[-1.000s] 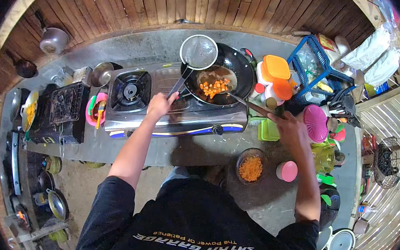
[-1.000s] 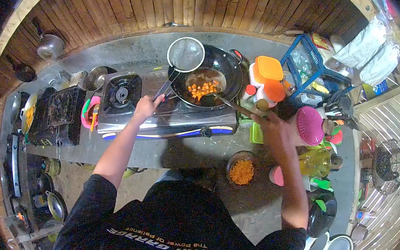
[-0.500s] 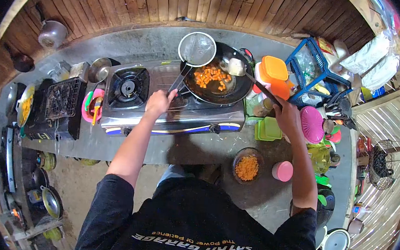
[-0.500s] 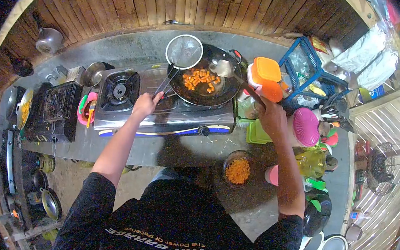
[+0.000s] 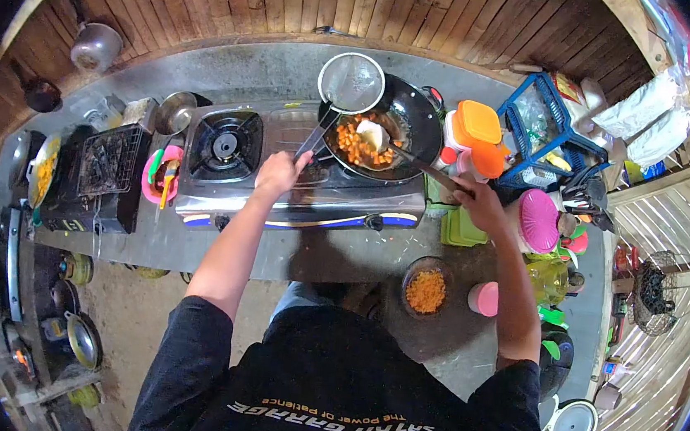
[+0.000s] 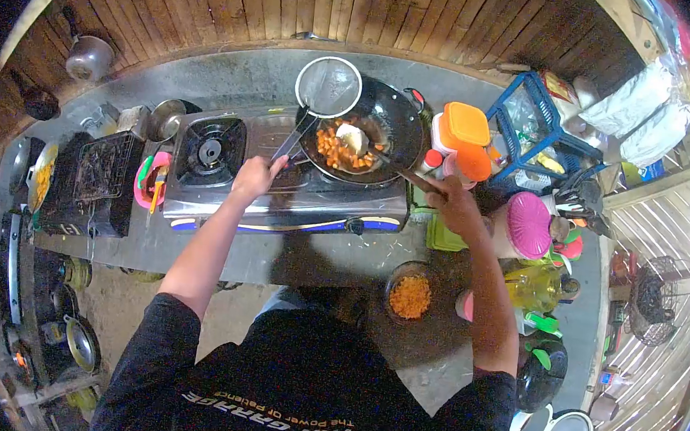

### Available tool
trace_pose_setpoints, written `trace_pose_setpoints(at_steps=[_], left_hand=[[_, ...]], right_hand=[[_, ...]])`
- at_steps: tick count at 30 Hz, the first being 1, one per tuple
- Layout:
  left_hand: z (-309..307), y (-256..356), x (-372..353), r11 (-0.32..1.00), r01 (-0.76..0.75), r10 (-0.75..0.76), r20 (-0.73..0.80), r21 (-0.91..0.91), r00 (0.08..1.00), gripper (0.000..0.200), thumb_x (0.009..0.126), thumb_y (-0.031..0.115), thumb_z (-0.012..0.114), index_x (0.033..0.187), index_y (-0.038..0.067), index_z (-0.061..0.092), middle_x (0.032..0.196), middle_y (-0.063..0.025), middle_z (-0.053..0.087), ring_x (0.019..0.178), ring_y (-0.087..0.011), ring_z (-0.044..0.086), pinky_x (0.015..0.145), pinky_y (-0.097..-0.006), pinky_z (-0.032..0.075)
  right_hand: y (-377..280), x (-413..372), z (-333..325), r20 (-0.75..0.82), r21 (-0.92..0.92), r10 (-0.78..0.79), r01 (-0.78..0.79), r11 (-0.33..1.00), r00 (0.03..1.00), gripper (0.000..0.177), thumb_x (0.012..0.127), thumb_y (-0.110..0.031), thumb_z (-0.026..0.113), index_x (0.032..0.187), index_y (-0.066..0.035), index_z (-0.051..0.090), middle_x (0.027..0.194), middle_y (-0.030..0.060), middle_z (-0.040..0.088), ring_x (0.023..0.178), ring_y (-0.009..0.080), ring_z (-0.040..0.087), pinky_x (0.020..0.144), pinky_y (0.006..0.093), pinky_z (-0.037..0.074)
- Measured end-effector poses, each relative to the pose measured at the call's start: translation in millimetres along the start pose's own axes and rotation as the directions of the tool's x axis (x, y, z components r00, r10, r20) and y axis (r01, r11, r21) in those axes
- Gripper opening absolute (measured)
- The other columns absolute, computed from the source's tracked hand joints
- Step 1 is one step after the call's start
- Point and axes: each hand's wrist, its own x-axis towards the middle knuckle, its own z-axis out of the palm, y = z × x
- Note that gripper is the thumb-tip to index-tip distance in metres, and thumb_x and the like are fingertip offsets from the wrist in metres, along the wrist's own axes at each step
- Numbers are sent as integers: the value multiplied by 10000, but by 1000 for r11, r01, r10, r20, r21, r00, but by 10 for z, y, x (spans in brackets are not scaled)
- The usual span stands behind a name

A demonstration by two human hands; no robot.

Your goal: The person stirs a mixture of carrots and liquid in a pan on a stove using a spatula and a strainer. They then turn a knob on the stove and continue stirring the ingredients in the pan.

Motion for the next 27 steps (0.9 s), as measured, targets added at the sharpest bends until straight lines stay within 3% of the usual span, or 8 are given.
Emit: trace_pose_setpoints(at_steps=[3,6,9,11,17,22,25,27], left_hand=[[-67,43,-47,1000,9,-8,19,-26,1000,678,913,668,463,960,52,743,991,-269,683,998,-412,653,891,-486,506],[-63,-4,34,1000,5,-4,40,-29,999,666,912,667,467,954,65,749,987,-261,687,993,-407,656,892,-484,506],[-83,1,58,1000,-21,21,15,-21,1000,639,911,658,483,933,81,758,937,-247,692,948,-400,665,867,-478,508],[-100,18,25,998,-42,41,-26,-48,999,612,914,639,508,878,84,766,835,-242,691,860,-398,679,815,-466,515],[-177,-23,116,997,-49,50,36,-52,998,602,925,625,505,863,86,764,812,-167,717,844,-341,699,817,-425,520],[-80,-181,279,994,-85,88,44,-61,995,590,930,628,493,963,102,758,834,-145,727,872,-324,699,837,-409,514],[-199,-71,203,997,-56,61,104,-52,993,602,921,652,475,990,125,760,925,-195,712,967,-364,668,891,-442,499],[-206,-45,210,997,-56,63,117,-58,991,610,917,663,463,1003,137,759,973,-226,701,1016,-388,650,919,-465,490]], right_hand=[[-153,-140,-182,-114,-69,-55,47,996,992,360,903,-176,620,1246,-68,621,1063,237,652,1004,387,646,848,417,508],[-139,-58,-182,-186,-144,-7,-20,989,983,380,920,-126,601,1296,-71,598,1114,248,658,1042,402,630,909,388,477],[214,253,35,-271,-172,-100,54,984,958,381,889,-208,625,1254,-98,627,1107,276,639,1054,413,623,920,469,474],[368,468,199,-270,-211,-140,83,974,953,392,877,-259,644,1249,-136,643,1134,298,622,1064,437,605,958,485,447],[580,764,580,-244,-269,-224,156,951,944,400,835,-348,695,1200,-185,689,1192,324,590,1072,470,586,1032,502,396],[95,308,48,33,7,-194,194,981,981,391,861,-226,690,1244,-160,657,1124,250,660,1026,362,655,927,404,476],[-98,-31,-240,-44,-72,-134,130,989,990,394,875,-154,672,1267,-146,635,1079,225,679,992,312,676,865,363,496],[-128,-168,-353,-126,-117,-79,64,991,989,389,881,-181,669,1267,-145,634,1038,237,681,978,349,673,856,398,503]])
